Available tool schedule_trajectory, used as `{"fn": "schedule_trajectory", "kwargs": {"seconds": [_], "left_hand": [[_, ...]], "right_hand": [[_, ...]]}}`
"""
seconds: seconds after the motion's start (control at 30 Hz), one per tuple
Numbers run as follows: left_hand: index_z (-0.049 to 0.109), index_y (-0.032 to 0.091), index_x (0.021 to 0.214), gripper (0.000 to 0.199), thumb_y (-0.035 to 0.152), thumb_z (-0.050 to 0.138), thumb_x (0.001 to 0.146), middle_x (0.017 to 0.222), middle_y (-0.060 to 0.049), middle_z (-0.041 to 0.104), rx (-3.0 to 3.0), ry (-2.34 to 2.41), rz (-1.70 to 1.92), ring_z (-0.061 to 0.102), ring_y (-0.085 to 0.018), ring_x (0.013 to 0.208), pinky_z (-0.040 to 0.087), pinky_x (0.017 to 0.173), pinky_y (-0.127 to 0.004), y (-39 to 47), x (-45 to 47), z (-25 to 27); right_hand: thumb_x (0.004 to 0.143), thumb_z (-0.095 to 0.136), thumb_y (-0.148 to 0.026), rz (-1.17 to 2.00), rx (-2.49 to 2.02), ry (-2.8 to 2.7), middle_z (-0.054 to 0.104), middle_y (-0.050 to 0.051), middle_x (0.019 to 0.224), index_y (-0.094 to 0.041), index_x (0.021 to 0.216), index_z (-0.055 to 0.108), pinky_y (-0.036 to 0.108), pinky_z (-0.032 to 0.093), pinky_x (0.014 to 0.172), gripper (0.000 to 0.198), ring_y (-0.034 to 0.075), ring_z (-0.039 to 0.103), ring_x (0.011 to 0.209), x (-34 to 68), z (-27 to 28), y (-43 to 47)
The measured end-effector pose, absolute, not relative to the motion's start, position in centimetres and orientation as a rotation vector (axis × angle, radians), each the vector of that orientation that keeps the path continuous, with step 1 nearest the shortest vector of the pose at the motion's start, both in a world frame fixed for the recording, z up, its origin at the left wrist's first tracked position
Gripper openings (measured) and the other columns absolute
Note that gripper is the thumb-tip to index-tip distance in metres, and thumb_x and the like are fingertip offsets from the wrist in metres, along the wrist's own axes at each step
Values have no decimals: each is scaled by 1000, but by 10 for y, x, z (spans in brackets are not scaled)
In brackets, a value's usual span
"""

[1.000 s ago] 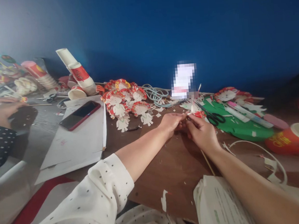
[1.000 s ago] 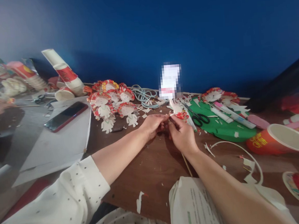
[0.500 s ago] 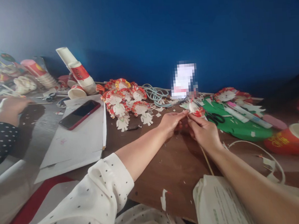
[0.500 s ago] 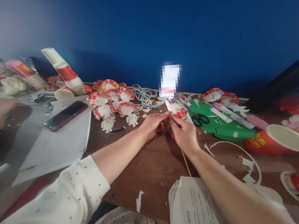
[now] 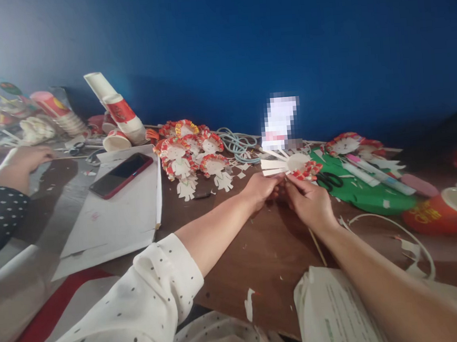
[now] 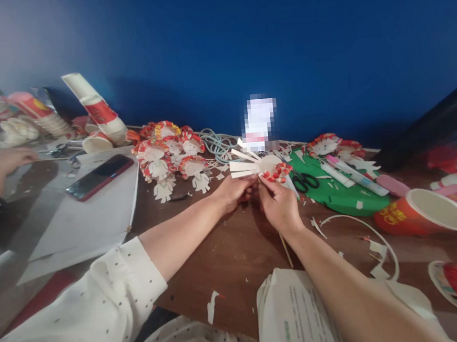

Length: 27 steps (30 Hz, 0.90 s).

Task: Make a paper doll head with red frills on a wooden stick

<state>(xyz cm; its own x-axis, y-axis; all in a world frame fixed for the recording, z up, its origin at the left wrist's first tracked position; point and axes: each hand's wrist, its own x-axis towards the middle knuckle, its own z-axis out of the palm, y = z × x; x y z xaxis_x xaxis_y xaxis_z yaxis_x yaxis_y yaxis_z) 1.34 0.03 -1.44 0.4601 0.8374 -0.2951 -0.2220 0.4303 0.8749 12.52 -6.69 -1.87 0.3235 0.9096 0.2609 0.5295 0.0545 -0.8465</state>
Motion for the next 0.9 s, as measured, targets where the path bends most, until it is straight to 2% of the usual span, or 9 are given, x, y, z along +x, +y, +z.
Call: {"fn": "schedule_trajectory", "kwargs": {"seconds": [0.13,0.33,0.47,0.67,0.77,0.9], "left_hand": [[55,14,69,21,22,71,80,53,5,46,887,882,838,39,-4,43,31,44,-17,-1,16,-14],[56,14,69,18,19,68,82,53,3,50,814,966,854,43,-5,44,34,48,-20,-3,18,-11],[60,13,71,16,18,74,77,55,2,54,773,974,871,46,-6,48,35,50,-21,-1,18,-13],[62,12,71,12,15,73,75,56,2,55,762,957,892,44,-5,47,34,50,-21,-3,17,-9],[62,12,70,12,12,72,76,55,3,54,765,949,904,42,-5,46,34,49,-20,-5,16,-7],[59,12,66,20,20,75,76,54,2,54,792,938,884,42,-5,46,33,49,-20,-4,16,-10]], "right_hand": [[87,54,-36,434,-1602,-1430,55,-2,48,-15,95,74,28,43,55,30,15,51,48,125,-24,-66],[87,57,-39,623,-1493,-1314,53,-4,48,-20,78,64,25,37,46,22,12,47,44,124,-30,-63],[83,62,-41,773,-1451,-1194,50,-4,46,-21,72,61,24,32,40,23,11,42,39,121,-26,-64],[77,67,-39,993,-1374,-983,48,-4,46,-20,67,57,23,27,38,24,9,39,39,114,-19,-65],[72,71,-38,1069,-1295,-866,49,-5,50,-19,71,58,21,27,38,23,8,39,43,112,-18,-65],[67,74,-37,1131,-1276,-775,49,-5,53,-19,75,61,20,26,37,24,7,39,44,111,-15,-65]]}}
